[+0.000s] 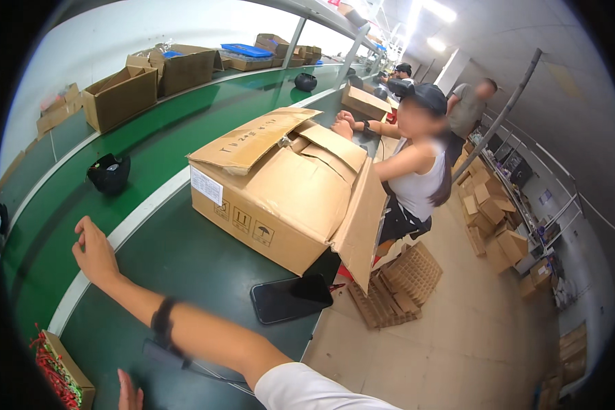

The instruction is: Assembling a small electronic speaker unit by connecting wires and components.

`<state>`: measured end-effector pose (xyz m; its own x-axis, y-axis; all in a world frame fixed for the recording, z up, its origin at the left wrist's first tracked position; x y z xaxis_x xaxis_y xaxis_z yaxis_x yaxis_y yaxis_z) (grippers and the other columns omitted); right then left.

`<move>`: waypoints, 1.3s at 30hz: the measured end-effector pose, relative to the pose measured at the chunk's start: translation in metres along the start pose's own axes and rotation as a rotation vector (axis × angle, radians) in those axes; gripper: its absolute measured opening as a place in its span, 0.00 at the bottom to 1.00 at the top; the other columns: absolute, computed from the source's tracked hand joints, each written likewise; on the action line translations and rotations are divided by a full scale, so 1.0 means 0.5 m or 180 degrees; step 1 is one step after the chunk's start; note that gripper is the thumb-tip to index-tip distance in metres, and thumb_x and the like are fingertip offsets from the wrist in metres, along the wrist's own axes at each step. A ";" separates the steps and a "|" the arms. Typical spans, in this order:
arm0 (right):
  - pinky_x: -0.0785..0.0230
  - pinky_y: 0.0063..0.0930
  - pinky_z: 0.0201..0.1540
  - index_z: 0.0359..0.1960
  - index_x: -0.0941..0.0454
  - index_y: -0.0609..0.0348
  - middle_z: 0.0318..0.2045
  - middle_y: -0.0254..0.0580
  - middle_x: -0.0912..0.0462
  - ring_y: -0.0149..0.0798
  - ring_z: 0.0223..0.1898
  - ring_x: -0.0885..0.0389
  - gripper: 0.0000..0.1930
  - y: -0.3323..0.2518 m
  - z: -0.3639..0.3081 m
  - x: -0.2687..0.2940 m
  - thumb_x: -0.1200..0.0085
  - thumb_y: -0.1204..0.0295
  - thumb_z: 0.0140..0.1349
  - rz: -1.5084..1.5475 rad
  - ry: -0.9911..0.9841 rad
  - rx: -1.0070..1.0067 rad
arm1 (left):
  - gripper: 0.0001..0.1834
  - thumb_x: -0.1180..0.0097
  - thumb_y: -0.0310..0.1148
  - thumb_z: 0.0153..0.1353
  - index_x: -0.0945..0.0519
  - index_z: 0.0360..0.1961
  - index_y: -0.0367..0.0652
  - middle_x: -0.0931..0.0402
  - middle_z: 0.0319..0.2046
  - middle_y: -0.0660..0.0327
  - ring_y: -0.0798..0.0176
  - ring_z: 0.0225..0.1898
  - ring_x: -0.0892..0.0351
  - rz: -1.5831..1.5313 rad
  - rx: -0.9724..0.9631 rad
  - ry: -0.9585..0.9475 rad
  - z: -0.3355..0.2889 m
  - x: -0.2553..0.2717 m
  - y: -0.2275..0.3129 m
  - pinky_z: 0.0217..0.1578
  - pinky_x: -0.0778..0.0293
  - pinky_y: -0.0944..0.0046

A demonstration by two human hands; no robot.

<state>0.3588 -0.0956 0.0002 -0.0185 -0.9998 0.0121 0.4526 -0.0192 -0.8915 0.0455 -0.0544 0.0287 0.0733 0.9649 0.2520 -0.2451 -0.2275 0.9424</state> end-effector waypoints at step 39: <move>0.44 0.15 0.32 0.50 0.29 0.61 0.32 0.29 0.34 0.21 0.29 0.39 0.10 0.178 0.074 -0.002 0.50 0.80 0.68 -0.0132 -0.0691 0.0261 | 0.27 0.55 0.40 0.75 0.35 0.69 0.37 0.26 0.64 0.55 0.49 0.63 0.28 0.1132 -0.0593 0.0104 -0.018 0.014 0.016 0.63 0.36 0.50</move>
<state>0.4318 -0.0966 -0.0624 0.1495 -0.9769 0.1530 0.5265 -0.0524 -0.8486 0.0353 -0.0484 0.0358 -0.0777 0.8347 0.5453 -0.4210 -0.5232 0.7409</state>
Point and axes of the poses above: each hand's wrist, its own z-axis towards the middle knuckle, its own x-axis out of the back of the hand, y = z × x, the point moved 6 cm from there along z, towards the middle knuckle
